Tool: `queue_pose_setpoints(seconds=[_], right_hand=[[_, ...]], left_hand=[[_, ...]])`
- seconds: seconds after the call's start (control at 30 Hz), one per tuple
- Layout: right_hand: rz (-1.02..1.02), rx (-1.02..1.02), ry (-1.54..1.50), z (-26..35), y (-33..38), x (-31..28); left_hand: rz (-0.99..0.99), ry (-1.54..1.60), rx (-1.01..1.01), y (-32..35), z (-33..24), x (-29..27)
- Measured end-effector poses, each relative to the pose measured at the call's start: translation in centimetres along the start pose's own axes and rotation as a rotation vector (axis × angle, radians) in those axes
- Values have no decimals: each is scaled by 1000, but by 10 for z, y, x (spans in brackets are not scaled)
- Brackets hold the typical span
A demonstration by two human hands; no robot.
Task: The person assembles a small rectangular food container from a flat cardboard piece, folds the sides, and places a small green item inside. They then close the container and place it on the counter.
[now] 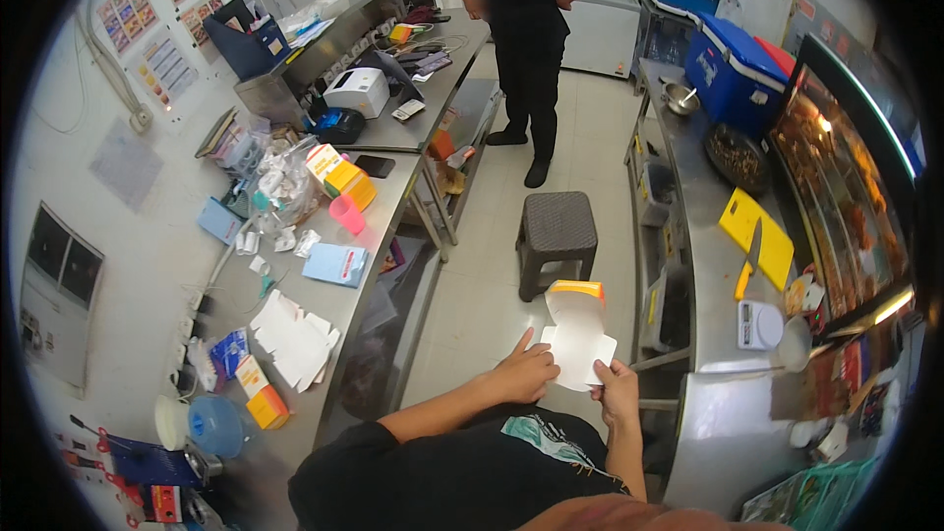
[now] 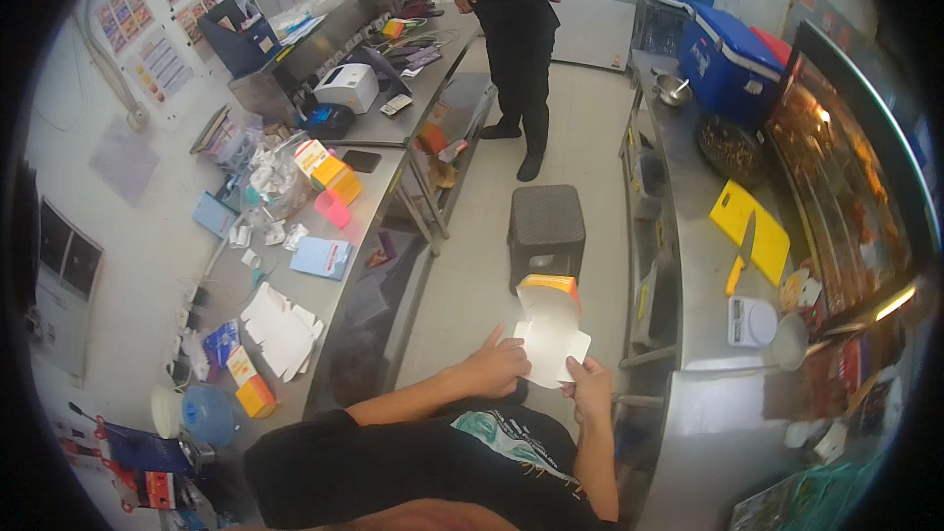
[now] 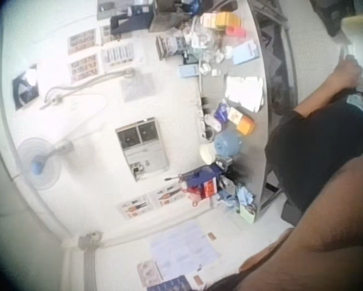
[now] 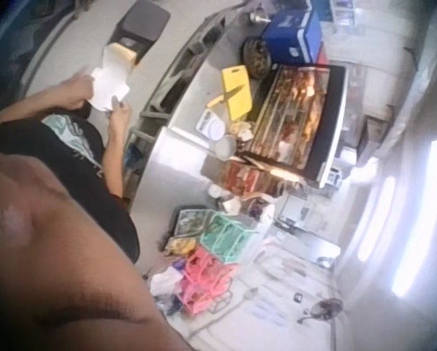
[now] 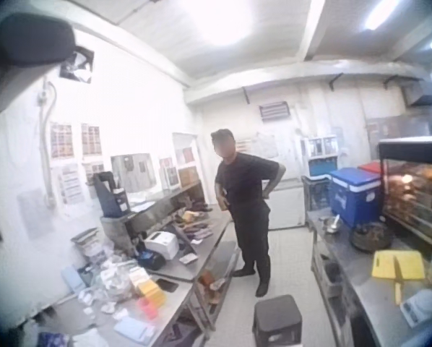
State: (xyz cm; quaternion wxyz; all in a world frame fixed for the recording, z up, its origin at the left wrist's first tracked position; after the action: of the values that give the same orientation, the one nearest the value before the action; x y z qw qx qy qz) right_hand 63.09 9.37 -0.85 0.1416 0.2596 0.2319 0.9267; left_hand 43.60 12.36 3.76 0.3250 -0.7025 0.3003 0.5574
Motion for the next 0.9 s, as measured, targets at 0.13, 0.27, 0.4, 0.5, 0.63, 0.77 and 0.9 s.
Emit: queue_pose_setpoints(seconds=[0.13, 0.27, 0.4, 0.5, 0.63, 0.77, 0.9], right_hand=[[1, -143, 32, 48, -51, 30], [13, -303, -53, 89, -96, 56], [35, -390, 49, 114, -123, 83], [91, -451, 124, 130, -139, 100], [152, -364, 127, 150, -161, 106], [240, -371, 233, 161, -167, 117], [364, -831, 691, 179, -162, 132]], left_hand=[[-152, 141, -71, -81, 24, -24], [-319, 499, -327, -128, 78, -5], [-295, 1137, -722, -143, 127, 6], [-384, 1109, -684, -151, 145, 3], [-535, 749, -589, -152, 149, -15], [-543, 945, -856, -153, 150, -18], [-536, 1402, -975, -166, 147, 10]])
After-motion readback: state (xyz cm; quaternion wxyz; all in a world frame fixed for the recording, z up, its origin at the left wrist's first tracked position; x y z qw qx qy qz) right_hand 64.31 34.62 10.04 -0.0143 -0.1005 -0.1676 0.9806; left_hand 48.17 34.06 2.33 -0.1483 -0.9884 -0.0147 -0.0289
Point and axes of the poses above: each hand's wrist, its own y-axis away from the middle knuckle, its own x-axis out of the palm, z = x × y, the point moved 7 cm from there along -y, towards the middle knuckle, and after that the axes turned 14 degrees about -y, right-handed, at the moved point
